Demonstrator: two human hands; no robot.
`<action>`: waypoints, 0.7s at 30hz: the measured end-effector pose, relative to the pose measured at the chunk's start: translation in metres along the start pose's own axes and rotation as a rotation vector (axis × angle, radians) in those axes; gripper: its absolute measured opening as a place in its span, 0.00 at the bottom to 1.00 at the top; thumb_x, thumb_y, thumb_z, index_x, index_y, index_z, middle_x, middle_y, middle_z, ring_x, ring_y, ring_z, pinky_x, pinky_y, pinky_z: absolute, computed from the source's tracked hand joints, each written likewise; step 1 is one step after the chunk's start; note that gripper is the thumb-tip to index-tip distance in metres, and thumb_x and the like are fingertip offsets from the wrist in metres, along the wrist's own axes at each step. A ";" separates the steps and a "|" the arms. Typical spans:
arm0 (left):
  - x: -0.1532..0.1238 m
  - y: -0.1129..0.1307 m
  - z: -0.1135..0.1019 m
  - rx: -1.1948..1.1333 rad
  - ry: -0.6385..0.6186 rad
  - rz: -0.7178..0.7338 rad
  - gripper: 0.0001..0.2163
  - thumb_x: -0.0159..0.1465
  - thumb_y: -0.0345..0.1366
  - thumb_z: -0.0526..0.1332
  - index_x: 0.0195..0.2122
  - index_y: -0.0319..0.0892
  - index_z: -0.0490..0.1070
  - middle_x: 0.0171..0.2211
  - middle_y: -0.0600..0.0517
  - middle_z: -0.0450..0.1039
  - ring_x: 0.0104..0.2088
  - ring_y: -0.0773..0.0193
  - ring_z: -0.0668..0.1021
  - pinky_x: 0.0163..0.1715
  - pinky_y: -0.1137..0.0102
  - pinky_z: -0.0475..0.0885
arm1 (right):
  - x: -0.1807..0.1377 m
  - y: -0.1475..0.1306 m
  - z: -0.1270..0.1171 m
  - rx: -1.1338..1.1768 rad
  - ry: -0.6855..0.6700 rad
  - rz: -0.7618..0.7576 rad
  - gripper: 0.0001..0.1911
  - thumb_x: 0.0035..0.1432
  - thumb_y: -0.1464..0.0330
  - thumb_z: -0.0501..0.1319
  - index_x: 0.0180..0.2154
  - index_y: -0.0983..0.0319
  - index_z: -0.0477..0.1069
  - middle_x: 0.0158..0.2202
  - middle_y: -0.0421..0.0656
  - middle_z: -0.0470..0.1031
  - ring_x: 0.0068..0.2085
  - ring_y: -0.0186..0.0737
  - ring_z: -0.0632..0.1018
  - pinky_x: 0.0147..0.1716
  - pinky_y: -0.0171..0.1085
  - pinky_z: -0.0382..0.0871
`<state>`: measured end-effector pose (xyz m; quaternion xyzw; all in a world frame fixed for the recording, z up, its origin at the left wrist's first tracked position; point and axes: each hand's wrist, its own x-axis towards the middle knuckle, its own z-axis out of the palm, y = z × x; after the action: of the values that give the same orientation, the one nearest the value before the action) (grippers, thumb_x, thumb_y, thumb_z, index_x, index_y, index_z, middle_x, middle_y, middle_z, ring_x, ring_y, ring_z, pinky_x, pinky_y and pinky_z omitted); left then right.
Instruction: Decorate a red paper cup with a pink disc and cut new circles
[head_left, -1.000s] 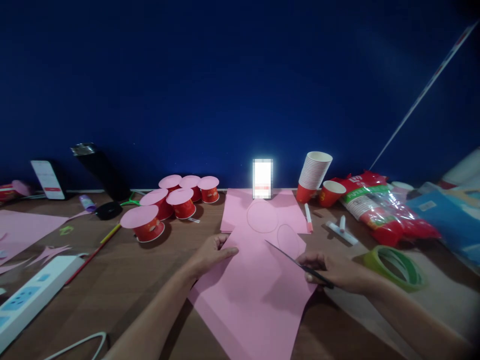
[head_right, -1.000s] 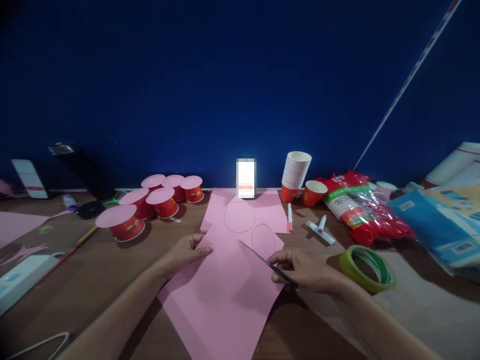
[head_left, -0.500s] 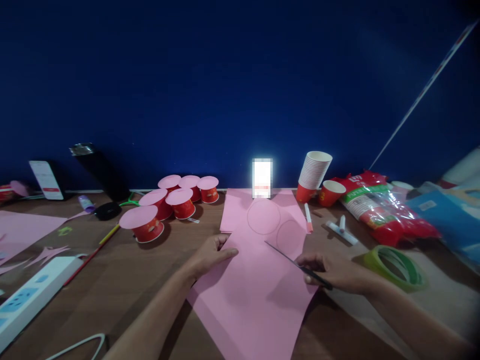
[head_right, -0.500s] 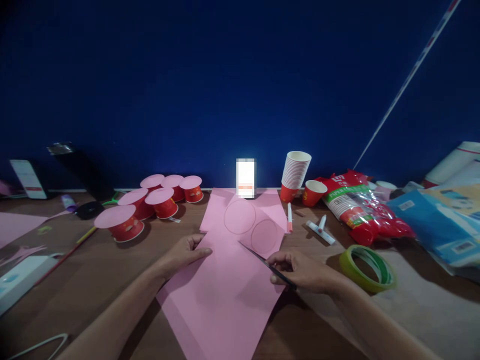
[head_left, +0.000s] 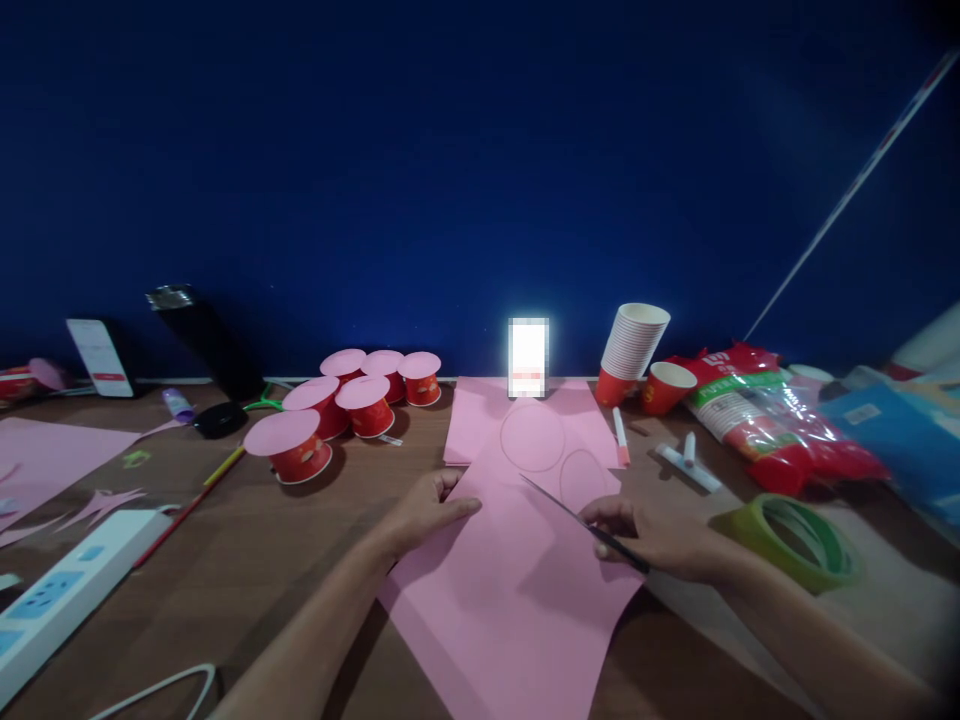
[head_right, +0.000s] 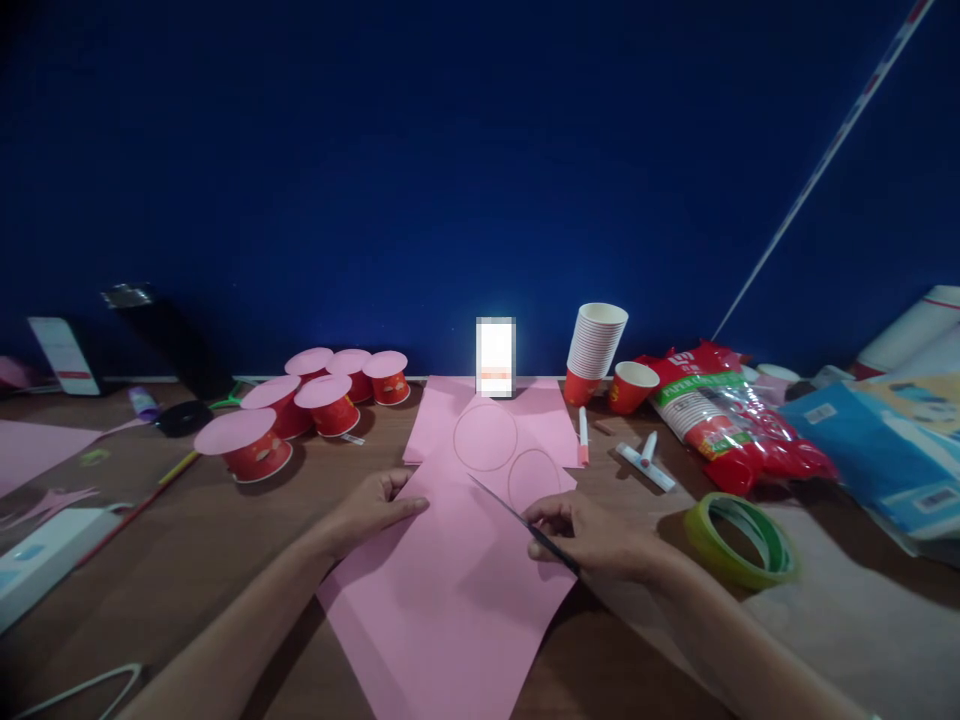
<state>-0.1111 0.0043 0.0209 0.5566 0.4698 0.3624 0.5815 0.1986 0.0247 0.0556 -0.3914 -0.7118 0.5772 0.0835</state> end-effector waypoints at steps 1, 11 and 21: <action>0.000 0.000 0.000 -0.001 -0.005 -0.005 0.12 0.56 0.41 0.66 0.35 0.37 0.75 0.33 0.48 0.77 0.36 0.55 0.78 0.34 0.68 0.70 | 0.001 0.000 0.000 0.002 -0.006 -0.008 0.17 0.53 0.58 0.64 0.39 0.63 0.73 0.25 0.37 0.67 0.26 0.32 0.66 0.26 0.32 0.59; 0.000 -0.002 0.000 -0.025 -0.022 -0.011 0.12 0.56 0.41 0.65 0.37 0.38 0.75 0.34 0.49 0.77 0.36 0.56 0.78 0.35 0.68 0.71 | 0.003 -0.003 0.002 -0.050 0.021 -0.013 0.13 0.54 0.61 0.63 0.36 0.65 0.72 0.24 0.37 0.67 0.25 0.31 0.65 0.24 0.31 0.56; -0.001 0.001 0.000 -0.067 -0.044 -0.065 0.14 0.56 0.40 0.66 0.41 0.39 0.75 0.35 0.49 0.78 0.36 0.55 0.79 0.35 0.68 0.71 | 0.003 -0.009 0.002 -0.019 0.019 0.013 0.11 0.54 0.63 0.63 0.34 0.64 0.74 0.22 0.37 0.66 0.23 0.29 0.63 0.23 0.30 0.55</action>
<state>-0.1114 0.0037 0.0217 0.5292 0.4625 0.3467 0.6211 0.1917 0.0251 0.0616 -0.4020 -0.7141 0.5671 0.0827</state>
